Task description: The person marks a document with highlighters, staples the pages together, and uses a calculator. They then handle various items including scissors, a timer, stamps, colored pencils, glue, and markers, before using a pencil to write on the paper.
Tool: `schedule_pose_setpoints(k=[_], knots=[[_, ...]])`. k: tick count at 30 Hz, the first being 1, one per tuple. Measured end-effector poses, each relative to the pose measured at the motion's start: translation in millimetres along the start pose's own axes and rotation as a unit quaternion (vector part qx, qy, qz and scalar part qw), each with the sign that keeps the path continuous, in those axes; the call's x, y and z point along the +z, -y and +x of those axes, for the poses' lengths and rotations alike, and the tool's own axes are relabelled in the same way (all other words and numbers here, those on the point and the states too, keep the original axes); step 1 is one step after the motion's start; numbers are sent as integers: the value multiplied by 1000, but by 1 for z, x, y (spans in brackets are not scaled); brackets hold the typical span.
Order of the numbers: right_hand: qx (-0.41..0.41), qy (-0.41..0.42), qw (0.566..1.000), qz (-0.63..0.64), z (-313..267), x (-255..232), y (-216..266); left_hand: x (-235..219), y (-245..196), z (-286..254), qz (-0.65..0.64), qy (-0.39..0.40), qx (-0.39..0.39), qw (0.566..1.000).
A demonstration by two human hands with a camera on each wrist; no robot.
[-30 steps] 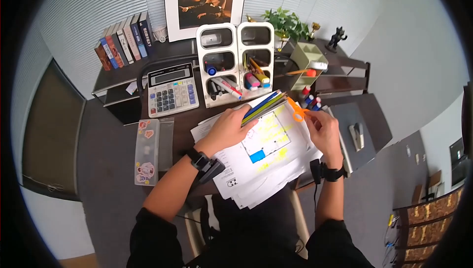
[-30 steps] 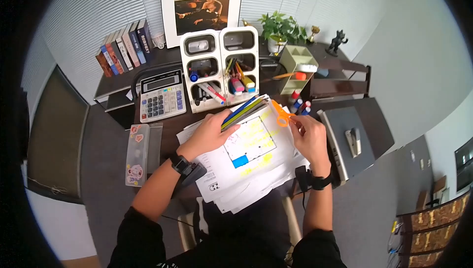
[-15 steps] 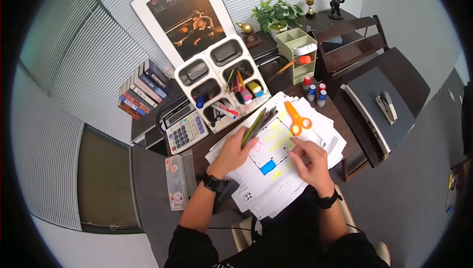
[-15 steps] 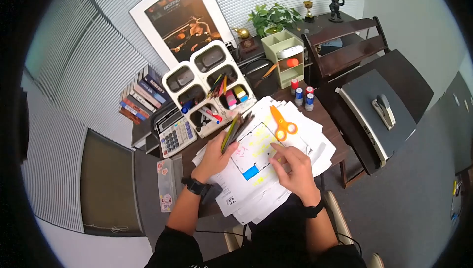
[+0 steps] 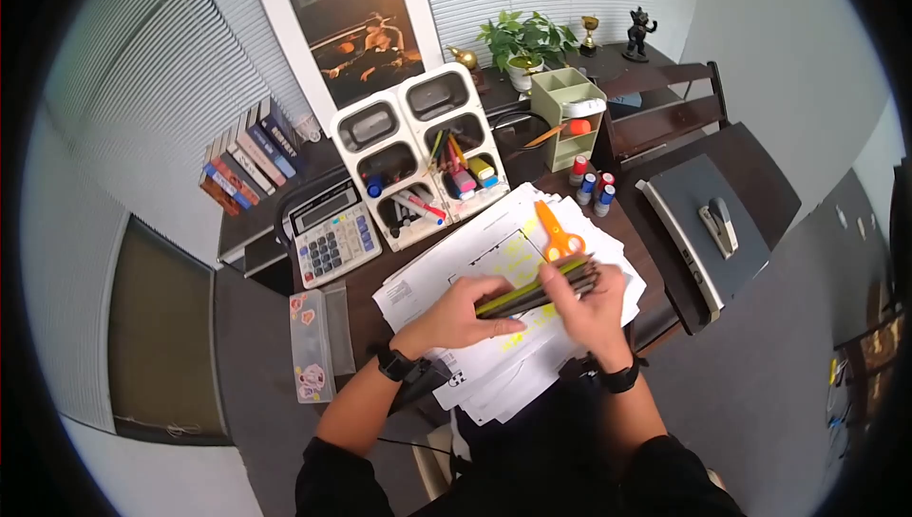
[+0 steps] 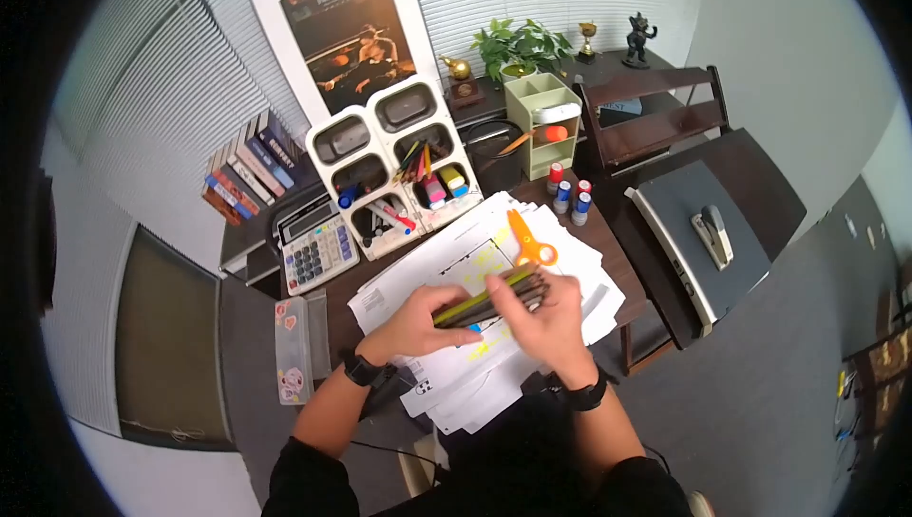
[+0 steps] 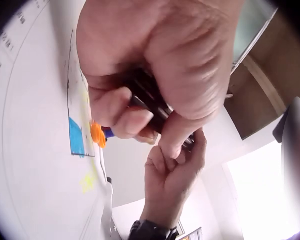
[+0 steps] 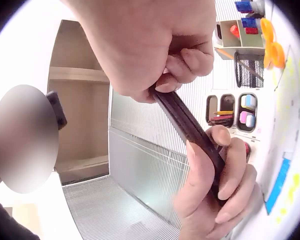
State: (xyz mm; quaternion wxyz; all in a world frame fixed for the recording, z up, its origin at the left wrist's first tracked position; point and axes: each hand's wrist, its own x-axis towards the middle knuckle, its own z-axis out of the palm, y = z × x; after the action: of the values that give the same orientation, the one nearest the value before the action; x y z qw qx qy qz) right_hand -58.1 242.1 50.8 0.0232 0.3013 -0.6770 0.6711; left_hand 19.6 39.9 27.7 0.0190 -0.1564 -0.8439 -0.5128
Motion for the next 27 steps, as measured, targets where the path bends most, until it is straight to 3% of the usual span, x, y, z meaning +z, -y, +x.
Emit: schedule_pose_setpoints(k=[1,2,5,8,9,15,18,20,21,24,27], knots=[[34,4,999,-3,9,-6,9,-1,-3,0,-80,-28,-16,996],[2,-20,998,-66,20,-13,10,0,-4,-1,-242,-59,-72,966],[-56,-134,989,-4,74,-24,29,-13,5,1,-319,-163,-15,934],[-110,-197,971,-84,132,-26,34,-13,13,2,-315,-208,-32,925],[-176,-199,958,-108,152,-22,26,-13,13,2,-317,-214,-50,923],[-240,-128,928,-254,202,13,-26,-13,9,1,-303,-196,-43,932],[-220,-76,930,-284,193,21,-41,-15,9,1,-295,-196,-30,935],[-146,-62,916,-368,172,18,-21,-15,8,1,-294,-200,-34,934],[-108,-78,926,-352,161,13,-6,-14,8,0,-294,-198,-38,934],[-136,-146,948,-249,127,-7,21,-13,10,1,-298,-194,-37,934],[-150,-162,959,-178,70,-26,10,-13,12,2,-293,-189,-36,937]])
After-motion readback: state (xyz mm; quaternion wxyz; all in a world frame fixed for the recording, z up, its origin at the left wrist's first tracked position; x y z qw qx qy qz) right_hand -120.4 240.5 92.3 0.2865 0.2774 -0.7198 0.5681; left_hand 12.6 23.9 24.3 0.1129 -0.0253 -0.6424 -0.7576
